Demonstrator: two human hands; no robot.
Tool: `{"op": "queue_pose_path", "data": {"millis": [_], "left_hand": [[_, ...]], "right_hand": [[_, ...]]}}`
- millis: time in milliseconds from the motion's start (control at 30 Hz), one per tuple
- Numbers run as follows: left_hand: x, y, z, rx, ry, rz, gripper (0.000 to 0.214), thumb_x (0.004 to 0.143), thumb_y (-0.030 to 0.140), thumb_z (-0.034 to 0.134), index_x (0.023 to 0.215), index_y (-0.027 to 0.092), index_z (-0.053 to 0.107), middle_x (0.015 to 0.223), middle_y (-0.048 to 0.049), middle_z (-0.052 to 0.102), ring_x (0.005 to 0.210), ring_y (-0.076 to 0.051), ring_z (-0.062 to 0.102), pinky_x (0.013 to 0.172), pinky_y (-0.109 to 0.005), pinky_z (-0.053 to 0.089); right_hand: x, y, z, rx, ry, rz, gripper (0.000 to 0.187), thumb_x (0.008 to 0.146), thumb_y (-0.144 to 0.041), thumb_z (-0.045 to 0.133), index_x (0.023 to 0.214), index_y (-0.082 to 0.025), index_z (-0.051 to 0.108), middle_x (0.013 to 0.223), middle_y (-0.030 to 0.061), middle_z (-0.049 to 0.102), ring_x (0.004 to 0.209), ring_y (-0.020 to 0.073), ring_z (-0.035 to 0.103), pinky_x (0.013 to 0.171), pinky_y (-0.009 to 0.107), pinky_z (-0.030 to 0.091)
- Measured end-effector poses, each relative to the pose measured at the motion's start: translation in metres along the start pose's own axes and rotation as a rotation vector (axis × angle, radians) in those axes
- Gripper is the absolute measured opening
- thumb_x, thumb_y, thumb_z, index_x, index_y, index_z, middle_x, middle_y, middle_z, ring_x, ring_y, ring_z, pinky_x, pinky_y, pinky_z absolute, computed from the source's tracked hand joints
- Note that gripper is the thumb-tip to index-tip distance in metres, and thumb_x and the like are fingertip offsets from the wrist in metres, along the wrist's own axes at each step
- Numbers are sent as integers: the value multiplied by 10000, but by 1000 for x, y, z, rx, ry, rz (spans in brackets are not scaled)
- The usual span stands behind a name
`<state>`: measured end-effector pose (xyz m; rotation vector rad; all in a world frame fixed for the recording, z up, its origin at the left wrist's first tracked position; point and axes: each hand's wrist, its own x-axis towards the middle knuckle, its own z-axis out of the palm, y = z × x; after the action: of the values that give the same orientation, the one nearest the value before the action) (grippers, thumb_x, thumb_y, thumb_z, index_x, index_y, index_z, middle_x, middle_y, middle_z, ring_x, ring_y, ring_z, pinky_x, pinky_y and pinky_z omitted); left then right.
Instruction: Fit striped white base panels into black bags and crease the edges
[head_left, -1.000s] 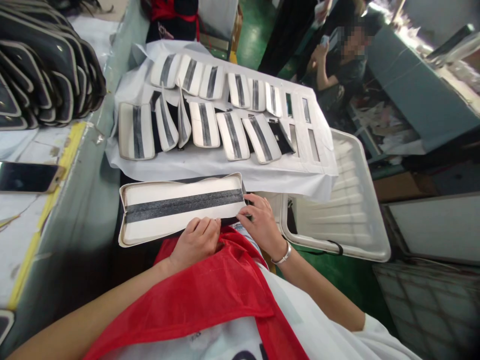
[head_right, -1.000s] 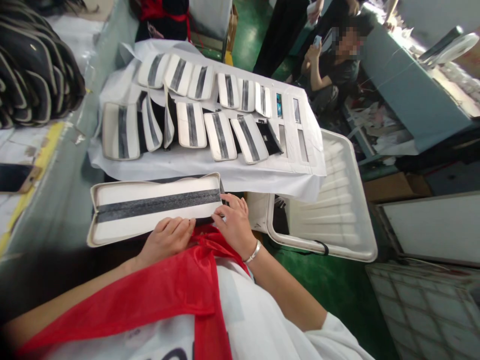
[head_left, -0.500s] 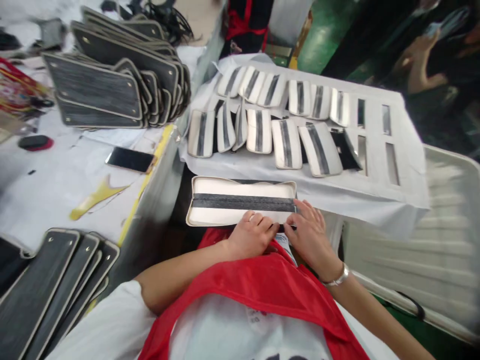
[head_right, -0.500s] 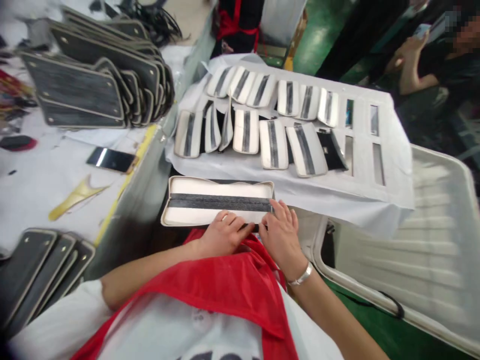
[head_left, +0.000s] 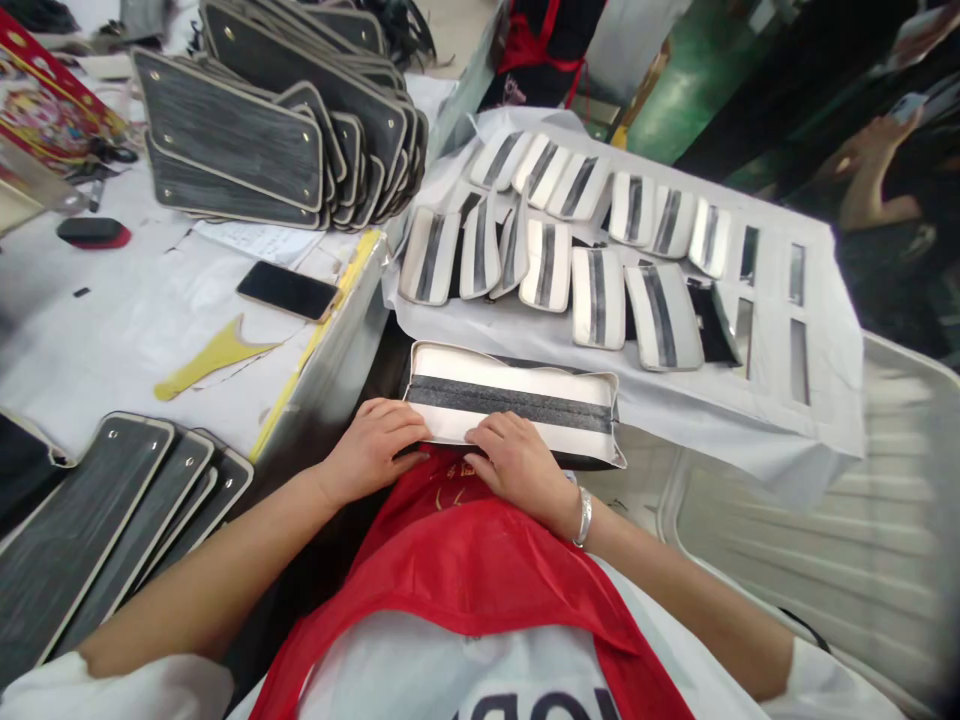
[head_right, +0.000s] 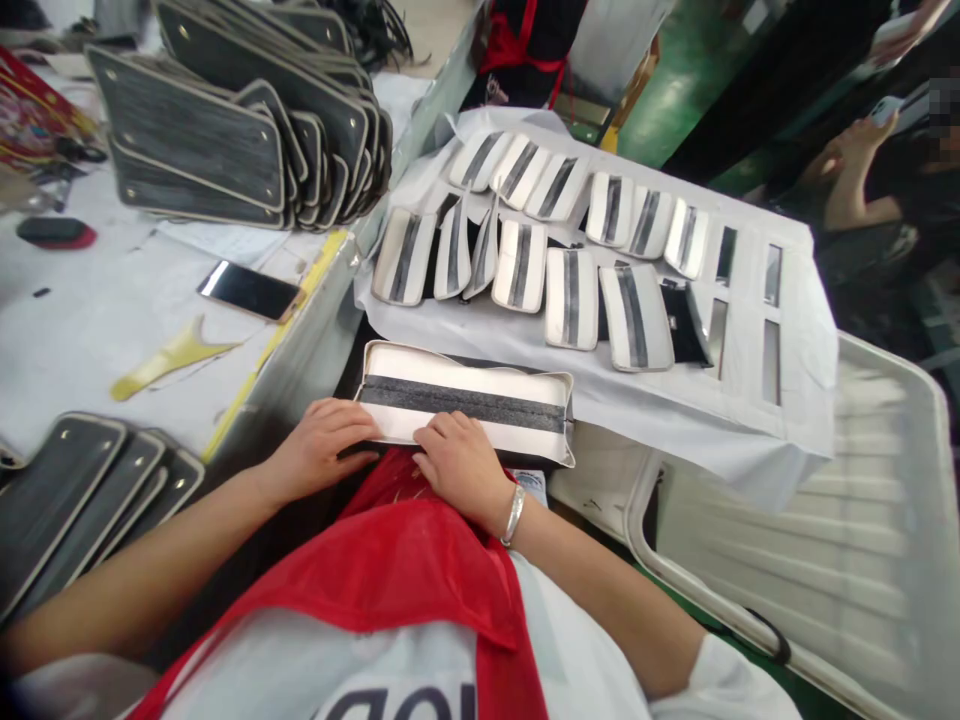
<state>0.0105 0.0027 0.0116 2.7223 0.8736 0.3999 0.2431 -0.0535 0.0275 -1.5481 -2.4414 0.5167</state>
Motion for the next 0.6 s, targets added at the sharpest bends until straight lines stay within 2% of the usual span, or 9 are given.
{"op": "queue_pose_path", "data": {"millis": [167,333,500,600], "left_hand": [[3,-7,2,-14,33,34,161,880,300,527,923,246,672,927,-11,684,931,-162,554,851,-339,358],[5,2,4,33,99,22,168,884,209,491,832,212,651,862,-12,672,876,-156,547,841,-341,357],[17,17,4,108,65,-101,211,872,224,475,701,183,591,748,-35,598,802,-185,512,790,-369,365],[24,20,4,115,39,-221,146,831,224,518,711,187,591,817,-52,586,845,-212,506,759,-383,379]], "right_hand": [[3,-1,2,6,12,32,201,923,-291,475,859,-190,637,871,33,600,806,164,461,725,303,306],[7,-4,8,3,40,128,233,918,-272,449,797,-182,627,827,37,593,790,163,475,725,298,307],[19,-13,7,-91,-9,246,181,871,-255,484,739,-181,583,781,41,584,753,184,489,670,321,297],[25,-18,3,-130,-38,295,123,866,-239,482,802,-174,565,828,56,586,772,203,503,659,330,303]]}}
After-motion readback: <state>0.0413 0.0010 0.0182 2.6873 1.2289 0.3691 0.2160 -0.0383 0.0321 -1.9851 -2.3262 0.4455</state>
